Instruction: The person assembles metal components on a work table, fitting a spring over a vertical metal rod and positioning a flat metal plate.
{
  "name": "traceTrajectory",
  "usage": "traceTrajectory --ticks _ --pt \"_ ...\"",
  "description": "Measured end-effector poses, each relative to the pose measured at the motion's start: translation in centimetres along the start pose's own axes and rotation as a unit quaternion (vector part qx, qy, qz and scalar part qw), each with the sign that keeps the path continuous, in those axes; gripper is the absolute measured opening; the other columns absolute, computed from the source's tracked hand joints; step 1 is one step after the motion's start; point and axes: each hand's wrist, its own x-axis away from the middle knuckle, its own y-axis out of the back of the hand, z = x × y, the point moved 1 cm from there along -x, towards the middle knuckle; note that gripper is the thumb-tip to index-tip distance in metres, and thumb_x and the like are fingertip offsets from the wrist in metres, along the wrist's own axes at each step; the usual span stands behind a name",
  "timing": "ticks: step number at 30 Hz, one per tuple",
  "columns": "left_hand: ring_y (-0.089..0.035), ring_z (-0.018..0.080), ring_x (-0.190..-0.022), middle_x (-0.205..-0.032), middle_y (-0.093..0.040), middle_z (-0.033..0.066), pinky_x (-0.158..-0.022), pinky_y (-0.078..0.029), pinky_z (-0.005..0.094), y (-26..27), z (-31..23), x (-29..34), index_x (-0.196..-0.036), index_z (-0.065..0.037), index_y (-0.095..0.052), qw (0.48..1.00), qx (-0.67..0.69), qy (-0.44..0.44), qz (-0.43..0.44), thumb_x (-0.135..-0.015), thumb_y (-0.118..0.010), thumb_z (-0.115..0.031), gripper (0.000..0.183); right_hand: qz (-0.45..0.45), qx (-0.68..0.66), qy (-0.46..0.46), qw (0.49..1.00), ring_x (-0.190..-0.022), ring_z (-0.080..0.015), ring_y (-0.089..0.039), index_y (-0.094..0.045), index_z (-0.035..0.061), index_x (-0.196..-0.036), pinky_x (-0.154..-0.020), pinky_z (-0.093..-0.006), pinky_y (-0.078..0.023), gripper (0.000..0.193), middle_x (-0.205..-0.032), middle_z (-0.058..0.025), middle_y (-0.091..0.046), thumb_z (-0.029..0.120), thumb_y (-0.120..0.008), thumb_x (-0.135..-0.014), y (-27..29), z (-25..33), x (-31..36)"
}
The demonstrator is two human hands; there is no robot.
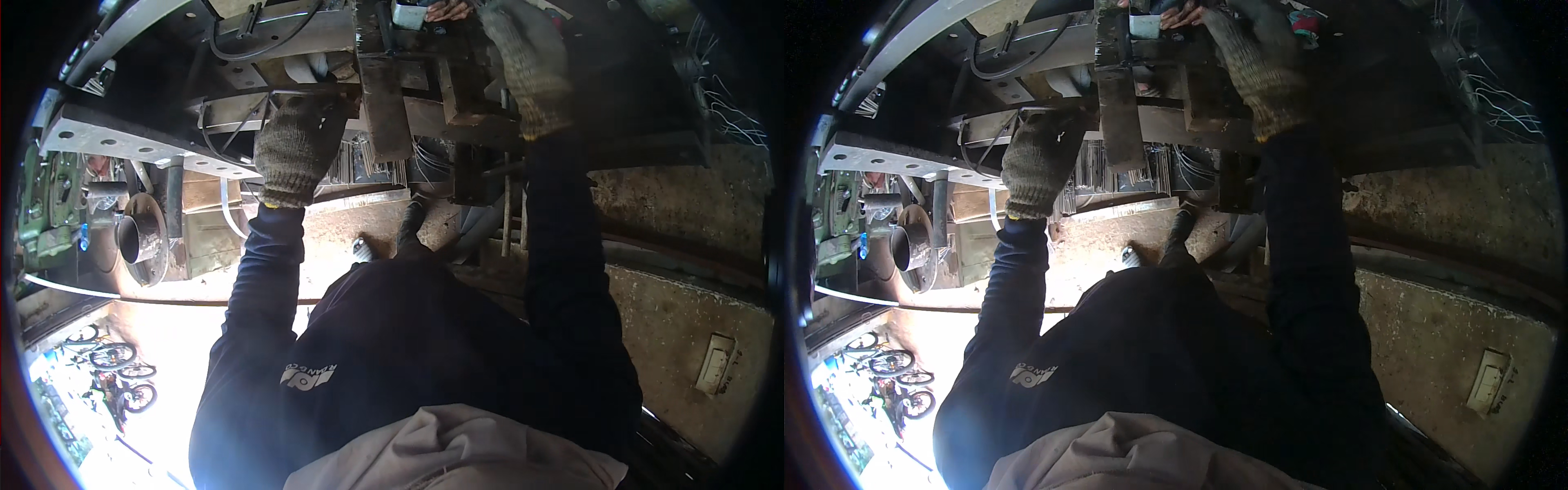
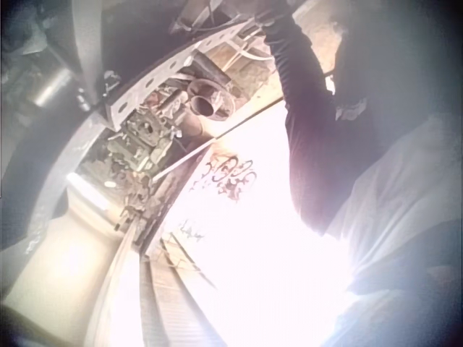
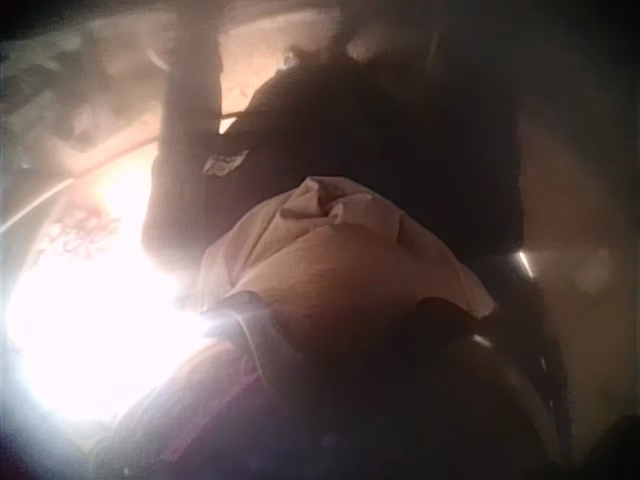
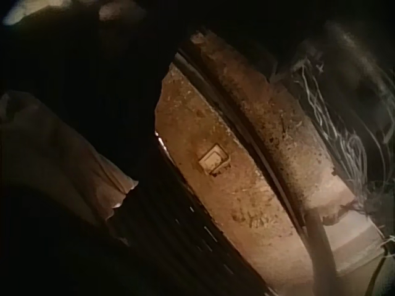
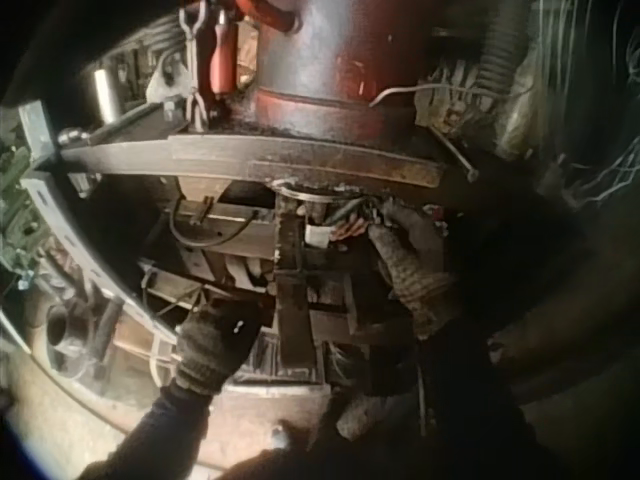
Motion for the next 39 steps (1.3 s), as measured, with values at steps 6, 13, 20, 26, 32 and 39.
traceTrajectory --ticks 6,13,20,26,32,39 --pt "-0.074 0.0322 -0.091 -0.103 -0.076 0.0123 -0.078 -0.058 0.0418 -1.2 0.3 -0.3 -0.106 -0.015 -0.079 1.000 0.020 -0.018 -0.013 -0.094 -0.070 -0.032 0.023 -0.031 0.016 0.040 0.999 -0.113 -0.0174 -0.063 -0.067 0.0058 -0.126 -0.091 -0.0371 -0.053 0.035 -0.122 -0.0120 -0.068 0.027 -0.073 -0.098 -1.5 -0.9 -3.5" --pt "-0.074 0.0323 -0.089 -0.100 -0.076 0.0123 -0.078 -0.058 0.0423 -0.9 -0.8 -0.4 -0.105 -0.015 -0.080 1.000 -0.014 0.002 -0.015 -0.092 -0.072 -0.034 0.024 -0.088 0.119 0.231 0.962 -0.109 -0.0212 -0.061 -0.064 0.0023 -0.128 -0.093 -0.0409 -0.051 0.039 -0.120 -0.0100 -0.067 0.024 -0.074 -0.097 -1.2 -4.1 -7.0" --pt "-0.074 0.0286 -0.088 -0.097 -0.076 0.0108 -0.078 -0.057 0.0396 -1.0 -1.1 -0.5 -0.103 -0.018 -0.081 0.999 -0.022 0.042 -0.007 -0.092 -0.072 -0.034 0.022 0.024 0.010 0.146 0.989 -0.093 -0.0169 -0.065 -0.065 0.0007 -0.124 -0.080 -0.0330 -0.055 0.028 -0.111 -0.0086 -0.070 0.017 -0.068 -0.101 -1.5 -1.7 -6.0" --pt "-0.074 0.0291 -0.094 -0.105 -0.077 0.0116 -0.082 -0.057 0.0388 -0.5 -1.7 -1.0 -0.108 -0.016 -0.080 0.998 0.003 0.060 0.023 -0.095 -0.068 -0.035 0.026 0.042 0.000 0.219 0.975 -0.078 -0.0166 -0.070 -0.062 -0.0019 -0.121 -0.070 -0.0309 -0.061 0.021 -0.093 -0.0109 -0.071 0.011 -0.061 -0.104 -1.7 -1.9 -6.5" --pt "-0.073 0.0307 -0.092 -0.099 -0.076 0.0128 -0.081 -0.056 0.0409 -0.9 -1.6 -0.9 -0.109 -0.015 -0.079 0.999 -0.009 0.049 0.021 -0.096 -0.067 -0.033 0.026 0.066 -0.130 0.147 0.978 -0.076 -0.0174 -0.071 -0.061 -0.0036 -0.121 -0.067 -0.0302 -0.061 0.023 -0.090 -0.0112 -0.071 0.014 -0.061 -0.105 -2.3 -3.2 -6.9" --pt "-0.073 0.0320 -0.092 -0.100 -0.076 0.0138 -0.081 -0.057 0.0418 -1.0 -1.1 -0.7 -0.109 -0.015 -0.079 0.999 -0.018 0.040 0.007 -0.096 -0.068 -0.034 0.026 -0.009 -0.029 0.126 0.992 -0.067 -0.0107 -0.060 -0.063 0.0048 -0.119 -0.057 -0.0252 -0.051 0.020 -0.086 -0.0029 -0.065 0.017 -0.064 -0.103 -2.1 -3.7 -6.3"
